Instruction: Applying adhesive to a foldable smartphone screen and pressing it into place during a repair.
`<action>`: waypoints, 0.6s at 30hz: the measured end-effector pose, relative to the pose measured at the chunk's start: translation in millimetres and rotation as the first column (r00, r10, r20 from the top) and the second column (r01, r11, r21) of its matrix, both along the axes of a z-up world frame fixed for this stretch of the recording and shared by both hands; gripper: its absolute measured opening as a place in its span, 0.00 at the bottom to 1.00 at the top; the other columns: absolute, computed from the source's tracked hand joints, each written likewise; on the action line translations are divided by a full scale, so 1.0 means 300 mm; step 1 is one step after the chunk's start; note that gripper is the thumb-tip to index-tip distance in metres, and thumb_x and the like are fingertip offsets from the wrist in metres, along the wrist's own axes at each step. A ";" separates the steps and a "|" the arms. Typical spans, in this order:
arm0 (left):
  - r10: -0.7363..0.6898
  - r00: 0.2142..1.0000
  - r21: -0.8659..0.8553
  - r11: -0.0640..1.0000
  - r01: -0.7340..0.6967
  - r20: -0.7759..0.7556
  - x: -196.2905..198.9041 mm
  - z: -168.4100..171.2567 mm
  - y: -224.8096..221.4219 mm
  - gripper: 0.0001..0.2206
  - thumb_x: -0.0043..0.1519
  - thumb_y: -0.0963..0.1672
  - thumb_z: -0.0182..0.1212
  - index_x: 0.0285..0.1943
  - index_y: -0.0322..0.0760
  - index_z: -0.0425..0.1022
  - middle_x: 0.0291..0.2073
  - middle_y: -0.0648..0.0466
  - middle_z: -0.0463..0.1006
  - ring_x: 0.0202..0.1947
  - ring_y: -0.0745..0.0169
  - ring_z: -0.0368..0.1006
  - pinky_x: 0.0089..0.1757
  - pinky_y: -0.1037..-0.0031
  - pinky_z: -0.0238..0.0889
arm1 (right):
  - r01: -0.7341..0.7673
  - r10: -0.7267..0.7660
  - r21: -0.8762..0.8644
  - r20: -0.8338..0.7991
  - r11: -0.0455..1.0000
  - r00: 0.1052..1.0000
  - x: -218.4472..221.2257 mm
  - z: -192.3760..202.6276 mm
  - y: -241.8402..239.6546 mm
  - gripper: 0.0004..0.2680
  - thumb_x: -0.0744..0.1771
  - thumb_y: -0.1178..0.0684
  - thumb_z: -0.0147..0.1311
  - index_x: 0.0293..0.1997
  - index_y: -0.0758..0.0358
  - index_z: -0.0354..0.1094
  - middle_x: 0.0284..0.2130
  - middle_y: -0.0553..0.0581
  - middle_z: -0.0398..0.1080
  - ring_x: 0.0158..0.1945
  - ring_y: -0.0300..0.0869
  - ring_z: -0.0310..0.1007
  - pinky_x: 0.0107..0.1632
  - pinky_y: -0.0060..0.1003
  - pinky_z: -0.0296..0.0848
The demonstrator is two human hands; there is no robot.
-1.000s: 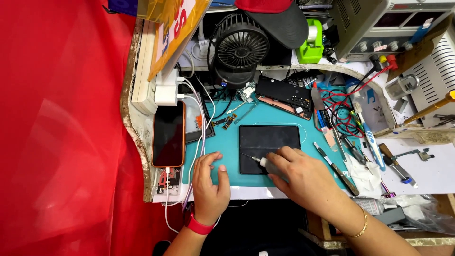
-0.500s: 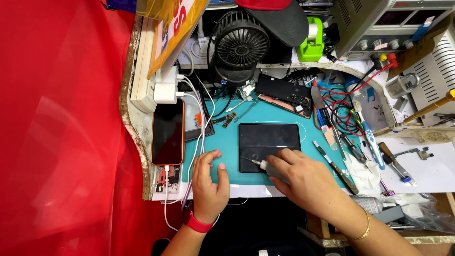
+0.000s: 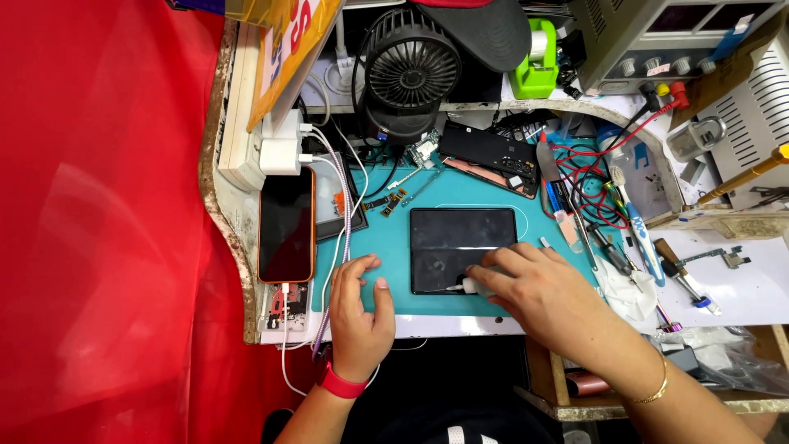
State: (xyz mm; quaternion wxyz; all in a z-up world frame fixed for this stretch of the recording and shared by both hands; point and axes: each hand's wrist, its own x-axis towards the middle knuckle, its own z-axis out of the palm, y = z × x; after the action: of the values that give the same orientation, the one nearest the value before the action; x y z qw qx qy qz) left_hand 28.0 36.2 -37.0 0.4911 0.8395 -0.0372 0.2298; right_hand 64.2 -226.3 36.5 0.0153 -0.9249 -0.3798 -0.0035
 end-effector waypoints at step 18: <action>-0.006 1.000 0.025 1.000 0.006 0.004 -0.003 0.004 0.004 0.12 0.66 0.41 0.51 0.58 0.33 0.70 0.49 0.49 0.78 0.52 0.52 0.73 0.49 0.66 0.67 | 0.130 -0.129 -0.075 0.017 0.989 0.991 -0.052 0.016 -0.245 0.15 0.66 0.53 0.49 0.60 0.45 0.68 0.50 0.48 0.68 0.46 0.50 0.67 0.47 0.47 0.67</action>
State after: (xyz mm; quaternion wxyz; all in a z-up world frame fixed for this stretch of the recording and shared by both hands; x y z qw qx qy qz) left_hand 27.0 37.4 -35.9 0.4811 0.8450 -0.0436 0.2295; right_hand 48.6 -299.7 41.3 -0.0226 -0.9475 -0.3189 0.0044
